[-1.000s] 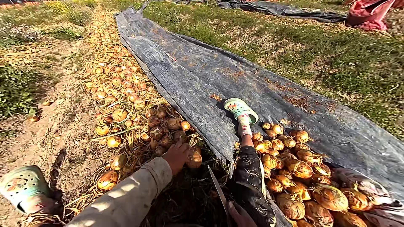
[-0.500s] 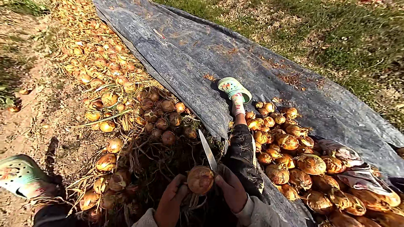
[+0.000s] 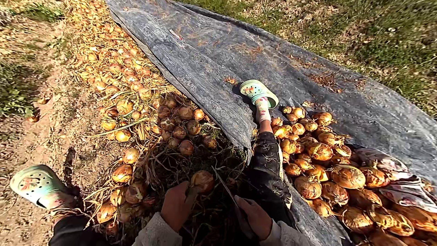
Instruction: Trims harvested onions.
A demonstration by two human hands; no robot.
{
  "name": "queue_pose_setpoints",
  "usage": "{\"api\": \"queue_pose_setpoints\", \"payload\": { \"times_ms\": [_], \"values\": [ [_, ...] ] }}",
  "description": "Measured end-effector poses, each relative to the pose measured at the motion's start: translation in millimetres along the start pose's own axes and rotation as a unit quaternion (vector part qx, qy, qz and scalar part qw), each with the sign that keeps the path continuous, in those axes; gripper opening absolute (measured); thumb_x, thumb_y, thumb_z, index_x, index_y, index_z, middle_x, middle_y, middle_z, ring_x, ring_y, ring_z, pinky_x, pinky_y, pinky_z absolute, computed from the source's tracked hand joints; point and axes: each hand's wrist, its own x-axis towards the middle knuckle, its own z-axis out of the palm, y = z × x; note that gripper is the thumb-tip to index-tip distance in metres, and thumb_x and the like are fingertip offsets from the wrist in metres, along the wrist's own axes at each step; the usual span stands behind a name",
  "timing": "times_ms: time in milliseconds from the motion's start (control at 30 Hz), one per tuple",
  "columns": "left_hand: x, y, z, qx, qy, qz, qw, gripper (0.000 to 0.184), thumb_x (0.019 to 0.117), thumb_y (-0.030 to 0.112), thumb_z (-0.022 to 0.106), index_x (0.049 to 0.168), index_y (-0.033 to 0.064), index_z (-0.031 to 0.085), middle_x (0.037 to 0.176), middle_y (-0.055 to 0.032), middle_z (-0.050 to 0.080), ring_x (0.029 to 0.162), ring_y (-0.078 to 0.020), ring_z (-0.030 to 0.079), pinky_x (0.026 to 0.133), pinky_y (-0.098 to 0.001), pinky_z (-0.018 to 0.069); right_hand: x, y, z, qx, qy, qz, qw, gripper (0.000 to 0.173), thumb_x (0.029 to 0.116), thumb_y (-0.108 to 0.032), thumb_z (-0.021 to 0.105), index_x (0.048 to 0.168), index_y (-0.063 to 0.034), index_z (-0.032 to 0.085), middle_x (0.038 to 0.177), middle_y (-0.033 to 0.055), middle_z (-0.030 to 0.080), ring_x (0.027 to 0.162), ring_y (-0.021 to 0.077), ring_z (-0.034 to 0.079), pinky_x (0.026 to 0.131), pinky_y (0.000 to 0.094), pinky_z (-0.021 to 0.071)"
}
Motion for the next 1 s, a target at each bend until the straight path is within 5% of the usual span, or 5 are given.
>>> {"api": "queue_pose_setpoints", "payload": {
  "times_ms": [200, 467, 700, 867, 1000],
  "values": [
    [19, 23, 35, 0.057, 0.198, 0.203, 0.957, 0.031, 0.0947, 0.009, 0.053, 0.111, -0.0082, 0.072, 0.091, -0.0205, 0.074, 0.083, -0.0356, 0.075, 0.076, -0.0457, 0.0621, 21, 14, -4, 0.042, -0.005, -0.04, 0.998, 0.029, 0.105, -0.033, 0.042, 0.103, -0.0058, 0.052, 0.061, -0.0049, 0.052, 0.048, 0.0067, 0.053, 0.05, 0.0227, 0.0498],
    [-20, 49, 73, 0.121, -0.322, 0.08, 0.936, 0.03, 0.1069, 0.013, 0.047, 0.125, -0.0051, 0.063, 0.114, -0.0272, 0.07, 0.103, -0.0442, 0.071, 0.085, -0.0567, 0.0578, 39, 47, 4, 0.159, 0.141, 0.108, 0.971, 0.049, 0.1115, -0.039, 0.035, 0.083, -0.0059, 0.058, 0.056, 0.0017, 0.05, 0.045, 0.0121, 0.048, 0.045, 0.0283, 0.0437],
    [74, 97, 65, 0.019, -0.103, 0.303, 0.947, 0.018, 0.0981, 0.006, 0.059, 0.109, -0.0017, 0.071, 0.096, -0.0225, 0.073, 0.088, -0.0397, 0.074, 0.073, -0.054, 0.0606, 31, -14, -32, 0.046, 0.285, -0.333, 0.898, 0.027, 0.1015, -0.028, 0.041, 0.081, -0.0176, 0.055, 0.048, -0.0139, 0.047, 0.037, -0.0016, 0.043, 0.038, 0.0171, 0.041],
    [160, 75, 45, 0.063, -0.116, 0.008, 0.991, 0.037, 0.1103, 0.025, 0.044, 0.133, 0.001, 0.061, 0.127, -0.0237, 0.065, 0.119, -0.0405, 0.064, 0.098, -0.0585, 0.0515, 3, -66, -93, 0.022, 0.358, -0.462, 0.811, 0.052, 0.1106, -0.038, 0.014, 0.077, -0.0224, 0.05, 0.049, -0.0133, 0.05, 0.04, 0.0012, 0.048, 0.04, 0.019, 0.0432],
    [196, -38, 55, 0.165, -0.133, -0.156, 0.965, 0.07, 0.093, 0.032, 0.075, 0.15, 0.0021, 0.047, 0.153, -0.0263, 0.045, 0.143, -0.0487, 0.04, 0.106, -0.0639, 0.0451, -7, -47, -118, 0.007, 0.336, -0.392, 0.856, 0.055, 0.1084, -0.046, 0.009, 0.087, -0.0185, 0.051, 0.055, -0.0118, 0.052, 0.044, 0.002, 0.051, 0.045, 0.0189, 0.0462]
  ]
}}
